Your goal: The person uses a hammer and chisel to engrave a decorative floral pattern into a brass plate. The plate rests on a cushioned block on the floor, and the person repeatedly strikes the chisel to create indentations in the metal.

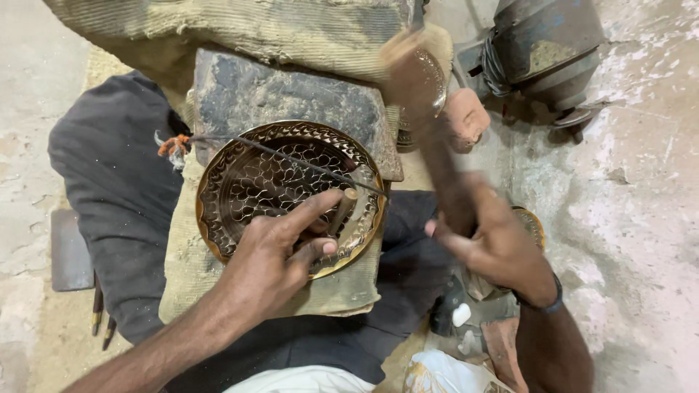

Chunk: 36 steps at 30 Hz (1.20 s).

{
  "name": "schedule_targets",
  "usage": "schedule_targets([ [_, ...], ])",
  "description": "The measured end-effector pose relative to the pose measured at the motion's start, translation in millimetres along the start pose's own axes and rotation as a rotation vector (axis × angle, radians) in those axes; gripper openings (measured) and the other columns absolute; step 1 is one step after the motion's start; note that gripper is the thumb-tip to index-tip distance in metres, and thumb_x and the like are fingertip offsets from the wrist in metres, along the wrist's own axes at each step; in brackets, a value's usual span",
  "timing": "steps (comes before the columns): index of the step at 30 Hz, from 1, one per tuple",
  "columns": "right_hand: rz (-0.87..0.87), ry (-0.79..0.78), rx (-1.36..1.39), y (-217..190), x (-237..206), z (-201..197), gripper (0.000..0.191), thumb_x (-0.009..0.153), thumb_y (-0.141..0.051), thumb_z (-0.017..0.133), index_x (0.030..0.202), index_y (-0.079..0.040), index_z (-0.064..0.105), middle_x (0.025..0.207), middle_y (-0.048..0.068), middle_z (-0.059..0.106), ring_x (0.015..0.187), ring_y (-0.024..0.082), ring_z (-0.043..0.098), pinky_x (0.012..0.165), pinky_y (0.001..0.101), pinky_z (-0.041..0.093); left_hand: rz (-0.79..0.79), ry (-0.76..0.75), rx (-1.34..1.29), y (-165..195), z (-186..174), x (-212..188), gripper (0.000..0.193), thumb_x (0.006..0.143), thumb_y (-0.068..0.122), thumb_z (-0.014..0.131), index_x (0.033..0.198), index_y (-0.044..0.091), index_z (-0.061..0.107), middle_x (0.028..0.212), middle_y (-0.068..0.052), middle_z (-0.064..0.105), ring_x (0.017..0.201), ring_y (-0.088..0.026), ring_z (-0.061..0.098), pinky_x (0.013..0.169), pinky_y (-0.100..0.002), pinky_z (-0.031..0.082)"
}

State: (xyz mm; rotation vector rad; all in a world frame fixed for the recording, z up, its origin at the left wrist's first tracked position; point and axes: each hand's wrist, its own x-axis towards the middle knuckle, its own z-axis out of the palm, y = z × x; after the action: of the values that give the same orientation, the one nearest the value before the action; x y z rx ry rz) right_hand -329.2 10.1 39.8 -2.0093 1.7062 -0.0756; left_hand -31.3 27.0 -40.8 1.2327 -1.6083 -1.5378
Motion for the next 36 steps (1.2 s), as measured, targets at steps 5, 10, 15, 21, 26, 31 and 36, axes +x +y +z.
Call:
schedule_targets([
  [5,-0.308,0.113,-0.038,-3,-1,3,0.064,0.075,-0.011,0.075,0.134,0.001,0.054,0.101,0.02,0.068,0.09,0.032,0.068,0.079,0.044,0.054,0.132,0.046,0.024,-3,3,-1,0.055,0.086,0.012,0.072,0.14,0.01,0.058,0.102,-0.016,0.08,0.088,-0.023,0.081,0.071,-0.038,0.065],
  [10,-0.158,0.002,0.046,-4,-2,11,0.06,0.074,-0.013,0.077,0.131,-0.005,0.059,0.093,0.01,0.073,0.076,0.019,0.074,0.069,0.0362,0.057,-0.019,-0.013,-0.114,-4,4,-4,0.052,0.087,0.012,0.071,0.137,0.013,0.059,0.11,-0.012,0.08,0.093,-0.022,0.082,0.072,-0.036,0.069],
  [15,-0.347,0.275,0.198,0,-6,15,0.051,0.082,-0.009,0.082,0.128,-0.004,0.058,0.102,0.012,0.071,0.09,0.018,0.071,0.08,0.0328,0.056,0.029,0.016,-0.08,-4,5,-1,0.059,0.085,0.01,0.072,0.141,0.015,0.057,0.102,-0.012,0.082,0.083,-0.019,0.082,0.065,-0.034,0.068],
  [21,-0.233,0.458,0.112,5,6,16,0.046,0.079,0.003,0.078,0.122,-0.004,0.063,0.099,0.012,0.071,0.09,0.018,0.07,0.082,0.0332,0.056,-0.001,0.014,-0.039,-5,4,2,0.061,0.085,0.013,0.072,0.143,0.016,0.054,0.096,-0.01,0.083,0.071,-0.017,0.081,0.057,-0.035,0.063],
  [26,-0.083,0.134,0.268,-1,17,4,0.058,0.074,-0.002,0.069,0.131,-0.002,0.056,0.099,0.013,0.073,0.077,0.019,0.072,0.065,0.0317,0.059,-0.065,0.014,-0.005,-6,6,2,0.062,0.088,0.014,0.073,0.146,0.017,0.052,0.095,-0.009,0.083,0.068,-0.02,0.079,0.055,-0.036,0.062],
  [31,-0.191,0.197,-0.024,-6,18,-2,0.061,0.07,-0.001,0.063,0.131,0.0,0.058,0.101,0.019,0.072,0.085,0.026,0.073,0.075,0.0359,0.06,-0.003,0.052,-0.029,-7,6,2,0.063,0.085,0.013,0.073,0.144,0.015,0.051,0.092,-0.01,0.081,0.075,-0.019,0.079,0.061,-0.037,0.061],
  [36,-0.406,0.338,-0.18,-3,15,-1,0.062,0.068,-0.001,0.057,0.13,-0.001,0.059,0.112,0.022,0.072,0.095,0.032,0.074,0.092,0.0419,0.061,0.016,0.047,0.001,-8,5,2,0.062,0.085,0.015,0.072,0.144,0.016,0.052,0.091,-0.01,0.082,0.079,-0.019,0.081,0.065,-0.038,0.062],
])
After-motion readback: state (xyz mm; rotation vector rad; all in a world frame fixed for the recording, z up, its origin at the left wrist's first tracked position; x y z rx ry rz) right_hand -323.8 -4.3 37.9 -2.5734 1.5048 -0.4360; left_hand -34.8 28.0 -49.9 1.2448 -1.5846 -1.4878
